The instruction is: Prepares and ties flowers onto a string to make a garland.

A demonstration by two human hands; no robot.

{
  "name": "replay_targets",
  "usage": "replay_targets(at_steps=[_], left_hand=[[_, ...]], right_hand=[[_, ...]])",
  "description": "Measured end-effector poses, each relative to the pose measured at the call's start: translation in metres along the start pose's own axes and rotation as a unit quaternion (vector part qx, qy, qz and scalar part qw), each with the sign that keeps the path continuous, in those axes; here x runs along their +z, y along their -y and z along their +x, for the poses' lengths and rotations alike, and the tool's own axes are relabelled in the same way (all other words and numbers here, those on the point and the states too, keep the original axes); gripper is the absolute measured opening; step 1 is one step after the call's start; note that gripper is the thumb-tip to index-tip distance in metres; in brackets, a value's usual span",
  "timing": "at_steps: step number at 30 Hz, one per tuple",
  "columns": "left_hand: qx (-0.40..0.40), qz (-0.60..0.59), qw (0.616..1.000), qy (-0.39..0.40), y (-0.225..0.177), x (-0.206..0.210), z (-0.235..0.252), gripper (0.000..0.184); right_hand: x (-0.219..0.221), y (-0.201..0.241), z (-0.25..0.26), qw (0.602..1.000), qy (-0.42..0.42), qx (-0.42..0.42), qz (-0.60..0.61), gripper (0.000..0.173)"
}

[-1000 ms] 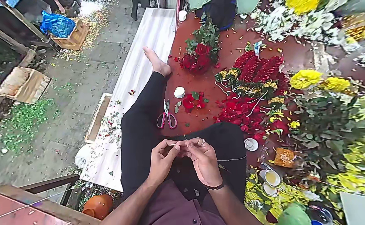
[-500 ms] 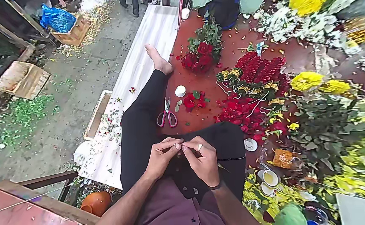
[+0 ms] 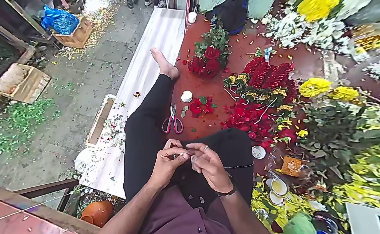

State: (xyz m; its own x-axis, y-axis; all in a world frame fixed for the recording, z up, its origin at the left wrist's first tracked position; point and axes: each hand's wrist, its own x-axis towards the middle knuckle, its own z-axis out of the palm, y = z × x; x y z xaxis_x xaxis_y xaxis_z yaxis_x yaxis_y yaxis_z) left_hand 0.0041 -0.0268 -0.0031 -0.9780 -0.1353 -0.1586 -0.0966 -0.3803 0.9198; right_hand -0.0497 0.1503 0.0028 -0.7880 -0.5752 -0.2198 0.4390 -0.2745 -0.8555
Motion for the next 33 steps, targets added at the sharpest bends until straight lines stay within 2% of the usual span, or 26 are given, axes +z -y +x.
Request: replay_targets(at_steps=[3,7,9,12,14,16,18,20,22,23,25,28,30,33], left_hand=[[-0.003,0.004,1.000,0.009,-0.005,0.000,0.000,0.007],[-0.028,-0.016,0.999,-0.006,-0.007,0.004,-0.001,0.007],[-0.053,-0.079,0.995,-0.027,-0.009,0.008,0.000,0.012],[-0.107,-0.241,0.962,-0.075,-0.029,0.003,0.000,0.029],[-0.138,-0.269,0.950,-0.081,-0.043,-0.006,-0.001,0.029],[-0.131,-0.169,0.975,-0.066,-0.047,-0.015,-0.003,0.026],[-0.061,0.021,0.998,-0.026,-0.039,-0.016,-0.005,0.024],[0.016,0.219,0.975,0.018,-0.031,-0.008,-0.005,0.038],[0.089,0.315,0.943,0.063,-0.026,0.004,-0.005,0.050],[0.128,0.332,0.931,0.080,-0.022,0.009,-0.005,0.045],[0.202,0.361,0.905,0.099,-0.011,0.010,-0.002,0.022],[0.226,0.403,0.882,0.092,-0.009,0.004,0.003,0.014],[0.186,0.379,0.903,0.074,-0.013,0.000,0.004,0.017],[0.102,0.240,0.965,0.027,-0.027,-0.008,0.006,0.025]], right_hand=[[0.001,-0.009,-0.002,0.999,-0.006,0.029,0.042,0.015],[-0.002,-0.013,0.002,0.999,-0.043,-0.009,0.004,0.006],[-0.004,-0.011,0.003,0.997,-0.070,-0.013,0.012,0.006],[-0.011,-0.005,0.004,0.990,-0.116,0.010,0.084,0.008],[-0.021,0.001,0.004,0.983,-0.142,0.023,0.116,0.010],[-0.029,0.007,0.005,0.982,-0.152,0.022,0.113,0.010],[-0.030,0.010,0.004,0.988,-0.144,0.015,0.060,0.010],[-0.026,0.011,0.005,0.993,-0.110,0.023,-0.020,0.009],[-0.020,0.015,0.002,0.992,-0.074,0.044,-0.091,0.009],[-0.017,0.018,0.000,0.991,-0.059,0.053,-0.110,0.009],[-0.015,0.024,-0.002,0.989,-0.041,0.064,-0.127,0.010],[-0.018,0.031,-0.003,0.986,0.001,0.079,-0.147,0.012],[-0.018,0.030,-0.004,0.982,0.025,0.080,-0.167,0.015],[-0.022,0.023,0.003,0.986,0.045,0.050,-0.151,0.015]])
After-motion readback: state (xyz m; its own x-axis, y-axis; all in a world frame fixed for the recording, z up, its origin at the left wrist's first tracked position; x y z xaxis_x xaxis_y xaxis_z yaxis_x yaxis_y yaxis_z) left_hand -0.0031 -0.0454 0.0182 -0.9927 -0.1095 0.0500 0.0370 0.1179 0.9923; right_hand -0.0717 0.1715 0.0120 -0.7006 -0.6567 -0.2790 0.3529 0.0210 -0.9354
